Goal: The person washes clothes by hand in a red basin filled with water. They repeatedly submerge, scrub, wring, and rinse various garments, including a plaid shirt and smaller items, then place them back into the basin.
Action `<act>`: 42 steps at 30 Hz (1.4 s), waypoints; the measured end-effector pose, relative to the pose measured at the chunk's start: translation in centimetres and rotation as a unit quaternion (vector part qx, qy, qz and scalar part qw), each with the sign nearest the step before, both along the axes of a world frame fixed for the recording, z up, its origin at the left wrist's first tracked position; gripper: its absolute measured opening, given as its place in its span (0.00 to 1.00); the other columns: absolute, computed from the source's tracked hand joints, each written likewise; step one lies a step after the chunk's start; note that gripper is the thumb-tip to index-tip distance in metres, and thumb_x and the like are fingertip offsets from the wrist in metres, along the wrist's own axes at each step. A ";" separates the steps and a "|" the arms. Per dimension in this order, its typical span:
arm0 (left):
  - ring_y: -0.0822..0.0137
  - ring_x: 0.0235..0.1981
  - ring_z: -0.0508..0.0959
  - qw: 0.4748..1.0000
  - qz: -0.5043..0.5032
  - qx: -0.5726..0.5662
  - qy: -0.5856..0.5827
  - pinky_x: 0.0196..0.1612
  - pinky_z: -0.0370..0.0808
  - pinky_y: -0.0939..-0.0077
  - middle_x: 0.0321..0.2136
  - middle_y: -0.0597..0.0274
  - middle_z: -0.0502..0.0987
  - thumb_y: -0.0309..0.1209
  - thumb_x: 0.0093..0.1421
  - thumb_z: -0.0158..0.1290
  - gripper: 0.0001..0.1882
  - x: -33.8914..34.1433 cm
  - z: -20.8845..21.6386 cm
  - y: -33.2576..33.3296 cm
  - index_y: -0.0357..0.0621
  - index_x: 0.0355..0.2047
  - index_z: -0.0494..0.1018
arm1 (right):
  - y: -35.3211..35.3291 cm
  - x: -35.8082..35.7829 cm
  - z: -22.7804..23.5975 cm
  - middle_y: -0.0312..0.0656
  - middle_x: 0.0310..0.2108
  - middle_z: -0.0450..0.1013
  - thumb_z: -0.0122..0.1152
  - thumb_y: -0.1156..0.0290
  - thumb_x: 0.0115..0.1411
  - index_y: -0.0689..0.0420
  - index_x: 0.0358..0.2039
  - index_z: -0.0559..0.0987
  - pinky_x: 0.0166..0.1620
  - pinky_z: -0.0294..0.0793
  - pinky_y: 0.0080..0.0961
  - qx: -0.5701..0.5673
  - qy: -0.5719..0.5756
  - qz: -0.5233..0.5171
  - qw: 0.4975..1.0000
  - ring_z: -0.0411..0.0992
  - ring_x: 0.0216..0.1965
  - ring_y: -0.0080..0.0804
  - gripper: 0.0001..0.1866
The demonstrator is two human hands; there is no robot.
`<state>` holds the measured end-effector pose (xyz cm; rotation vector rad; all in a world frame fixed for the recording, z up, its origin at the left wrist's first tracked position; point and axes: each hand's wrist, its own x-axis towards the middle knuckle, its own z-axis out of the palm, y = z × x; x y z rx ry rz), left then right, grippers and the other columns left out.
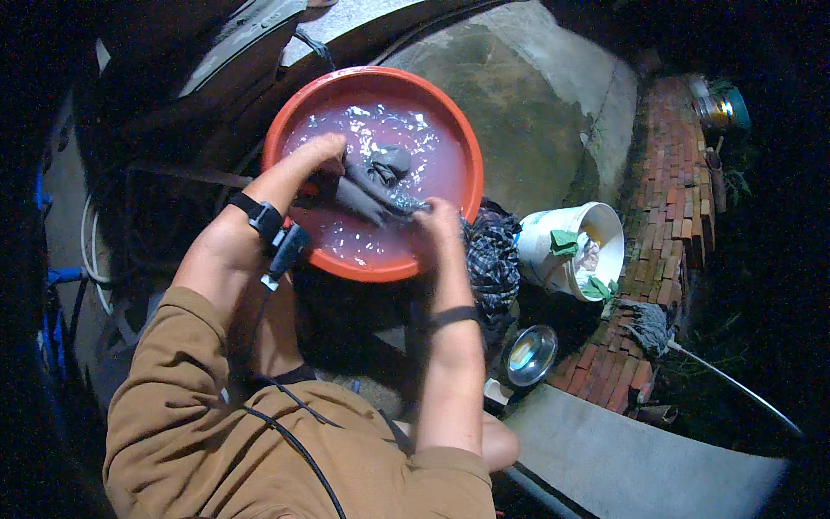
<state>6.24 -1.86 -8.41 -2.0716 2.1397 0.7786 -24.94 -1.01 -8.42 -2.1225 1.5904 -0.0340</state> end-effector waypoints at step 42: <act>0.49 0.56 0.70 0.988 -0.071 0.024 0.139 0.58 0.68 0.59 0.57 0.48 0.69 0.50 0.54 0.56 0.33 -7.5 1.0 6.4 0.55 0.59 0.65 | 6.6 2.8 -1.0 0.42 0.65 0.55 0.59 0.45 0.54 0.35 0.59 0.69 0.58 0.58 0.61 -0.114 0.120 0.100 0.981 0.50 0.67 0.46 0.32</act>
